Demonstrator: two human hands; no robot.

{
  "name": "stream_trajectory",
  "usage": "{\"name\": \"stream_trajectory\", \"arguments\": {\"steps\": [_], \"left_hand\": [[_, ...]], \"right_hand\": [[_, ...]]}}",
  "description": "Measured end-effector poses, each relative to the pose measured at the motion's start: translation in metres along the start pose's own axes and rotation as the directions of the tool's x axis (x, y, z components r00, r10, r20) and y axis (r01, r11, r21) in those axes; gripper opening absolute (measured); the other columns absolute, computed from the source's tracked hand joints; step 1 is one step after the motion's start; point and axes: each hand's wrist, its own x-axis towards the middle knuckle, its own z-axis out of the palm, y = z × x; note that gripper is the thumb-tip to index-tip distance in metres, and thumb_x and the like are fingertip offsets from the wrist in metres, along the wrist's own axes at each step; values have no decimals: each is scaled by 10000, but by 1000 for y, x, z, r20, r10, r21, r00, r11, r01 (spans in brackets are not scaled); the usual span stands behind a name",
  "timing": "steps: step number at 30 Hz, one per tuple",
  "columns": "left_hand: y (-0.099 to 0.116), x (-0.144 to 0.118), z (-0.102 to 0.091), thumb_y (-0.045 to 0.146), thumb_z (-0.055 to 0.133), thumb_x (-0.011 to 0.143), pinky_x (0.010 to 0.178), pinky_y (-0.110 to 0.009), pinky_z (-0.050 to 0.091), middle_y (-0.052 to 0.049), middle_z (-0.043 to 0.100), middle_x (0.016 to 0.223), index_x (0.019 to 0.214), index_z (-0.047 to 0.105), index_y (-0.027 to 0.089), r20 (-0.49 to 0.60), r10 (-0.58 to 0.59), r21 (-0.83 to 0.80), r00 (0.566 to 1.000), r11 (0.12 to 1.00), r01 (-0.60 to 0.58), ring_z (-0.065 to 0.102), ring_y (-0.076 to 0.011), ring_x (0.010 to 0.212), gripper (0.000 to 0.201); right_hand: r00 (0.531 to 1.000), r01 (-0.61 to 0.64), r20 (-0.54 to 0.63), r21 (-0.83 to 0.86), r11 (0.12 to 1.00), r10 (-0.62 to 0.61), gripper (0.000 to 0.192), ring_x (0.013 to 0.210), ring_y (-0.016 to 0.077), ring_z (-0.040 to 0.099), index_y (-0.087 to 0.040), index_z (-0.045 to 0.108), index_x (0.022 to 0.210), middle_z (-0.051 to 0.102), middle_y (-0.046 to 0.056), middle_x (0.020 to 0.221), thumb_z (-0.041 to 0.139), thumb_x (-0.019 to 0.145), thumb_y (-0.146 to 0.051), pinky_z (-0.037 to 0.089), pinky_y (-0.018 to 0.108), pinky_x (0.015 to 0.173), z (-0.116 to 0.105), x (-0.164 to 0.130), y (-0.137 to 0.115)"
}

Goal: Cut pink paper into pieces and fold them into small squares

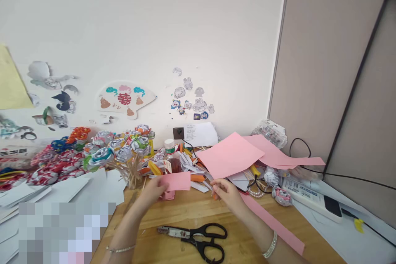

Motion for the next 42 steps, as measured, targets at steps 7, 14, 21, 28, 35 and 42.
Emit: {"name": "stream_trajectory", "arguments": {"steps": [7, 14, 21, 28, 35, 42], "left_hand": [[-37, 18, -27, 152, 408, 671, 655, -321, 439, -69, 633, 653, 607, 520, 178, -177, -80, 339, 981, 931, 137, 618, -240, 740, 132], [-37, 14, -15, 240, 458, 678, 904, -433, 280, -163, 487, 1205, 1092, 498, 143, -222, 109, 593, 969, 804, 46, 406, -311, 1134, 426], [-45, 18, -8, 389, 532, 645, 781, -303, 391, -83, 608, 1066, 1001, 591, 200, 190, 233, 641, 954, 706, -300, 541, -248, 966, 407], [-49, 23, -8, 287, 483, 687, 727, -311, 408, -88, 651, 951, 875, 626, 191, 214, 240, 629, 947, 707, -322, 575, -243, 868, 255], [-53, 25, -3, 358, 386, 777, 878, -323, 338, -99, 551, 1096, 981, 581, 189, 147, 274, 590, 950, 747, -307, 474, -225, 1028, 329], [-57, 30, -2, 359, 542, 623, 715, -322, 410, -97, 598, 952, 868, 565, 173, 98, 148, 628, 984, 758, -176, 548, -252, 889, 308]], "right_hand": [[997, -56, -50, -37, 998, 54, 183, 510, 122, 504, -141, 567, 782, 568, -6, 562, 523, 677, -283, 379, 226, 477, -2, 1, 3], [997, -59, -52, -70, 996, 56, 162, 519, 124, 510, -143, 559, 776, 568, -8, 563, 490, 654, -225, 386, 229, 487, 0, 0, 1], [998, -70, -14, -107, 992, 69, 175, 529, 121, 516, -149, 559, 789, 568, -12, 574, 472, 652, -214, 394, 225, 493, -1, -1, 2], [996, -83, -1, -148, 986, 84, 180, 506, 112, 501, -147, 559, 791, 559, -17, 560, 463, 656, -216, 384, 218, 477, -1, 0, 5], [992, -123, 26, -97, 988, 126, 166, 482, 95, 487, -148, 542, 774, 545, -30, 558, 471, 637, -210, 376, 211, 464, -2, -3, -1], [990, -128, 50, -106, 986, 134, 179, 473, 88, 487, -144, 551, 791, 545, -33, 559, 478, 644, -212, 380, 203, 456, 0, -4, 0]]}}
